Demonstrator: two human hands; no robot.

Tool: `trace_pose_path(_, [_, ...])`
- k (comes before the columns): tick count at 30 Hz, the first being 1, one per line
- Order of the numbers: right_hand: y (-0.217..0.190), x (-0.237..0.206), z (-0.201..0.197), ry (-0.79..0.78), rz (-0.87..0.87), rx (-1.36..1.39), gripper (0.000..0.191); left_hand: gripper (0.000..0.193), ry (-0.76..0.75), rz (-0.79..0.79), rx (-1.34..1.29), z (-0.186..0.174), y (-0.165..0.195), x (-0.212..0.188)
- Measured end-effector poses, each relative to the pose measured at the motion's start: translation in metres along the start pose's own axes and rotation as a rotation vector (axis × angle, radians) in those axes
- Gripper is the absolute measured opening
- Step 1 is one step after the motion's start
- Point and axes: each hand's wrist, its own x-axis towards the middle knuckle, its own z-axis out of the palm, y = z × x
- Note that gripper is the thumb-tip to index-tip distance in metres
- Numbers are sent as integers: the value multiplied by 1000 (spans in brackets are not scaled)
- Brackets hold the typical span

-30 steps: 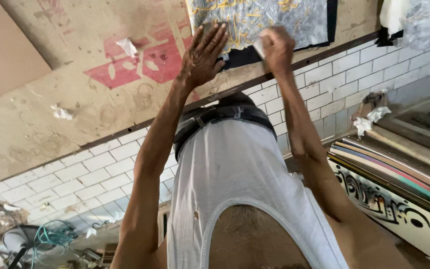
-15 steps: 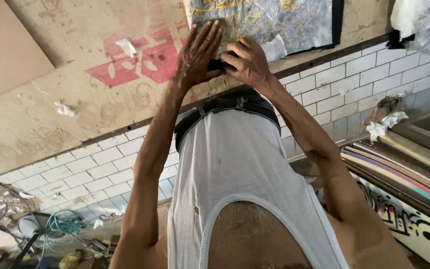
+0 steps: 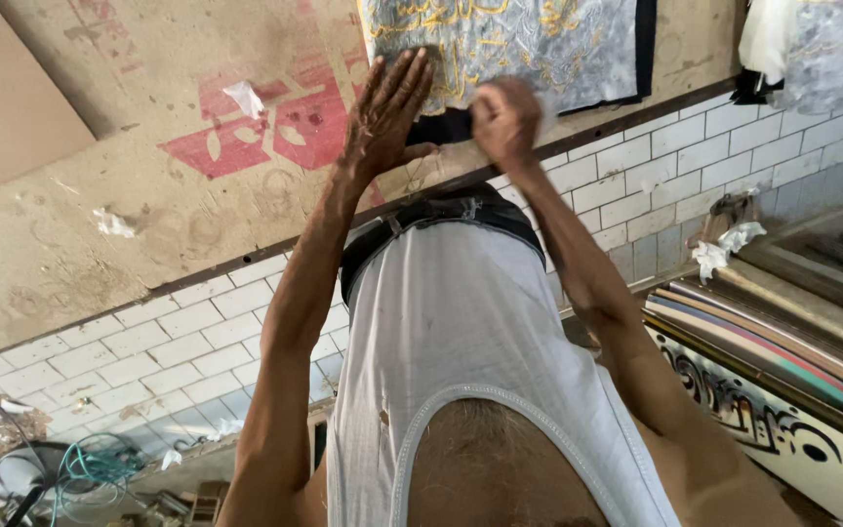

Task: The person removes a transfer film from a black fabric with gold Arabic calligraphy by peeling and rubbing the film with both hands. The person works across the surface, gradually exposing the design as the film is removed.

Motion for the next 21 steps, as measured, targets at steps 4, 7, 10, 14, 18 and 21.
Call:
trace_pose_path(4, [12, -6, -70, 180, -151, -245, 6, 124, -14, -17, 112, -8, 8, -3])
trace_pose_path(7, [-2, -14, -93, 127, -123, -185, 14, 114, -80, -57, 148, -5, 19, 8])
trace_pose_path(10, [-28, -16, -83, 174, -184, -285, 29, 96, -70, 9, 39, 5, 30, 39])
trace_pose_path(14, [-49, -10, -70, 152, -210, -436, 33, 94, -116, 139, -26, 13, 44, 67])
trace_pose_path(18, [-37, 2, -73, 82, -174, -445, 21, 93, -67, 218, 12, 4, 45, 67])
trace_pose_path(21, [-15, 7, -76, 83, -317, -420, 12, 99, -97, 206, -22, -1, 46, 64])
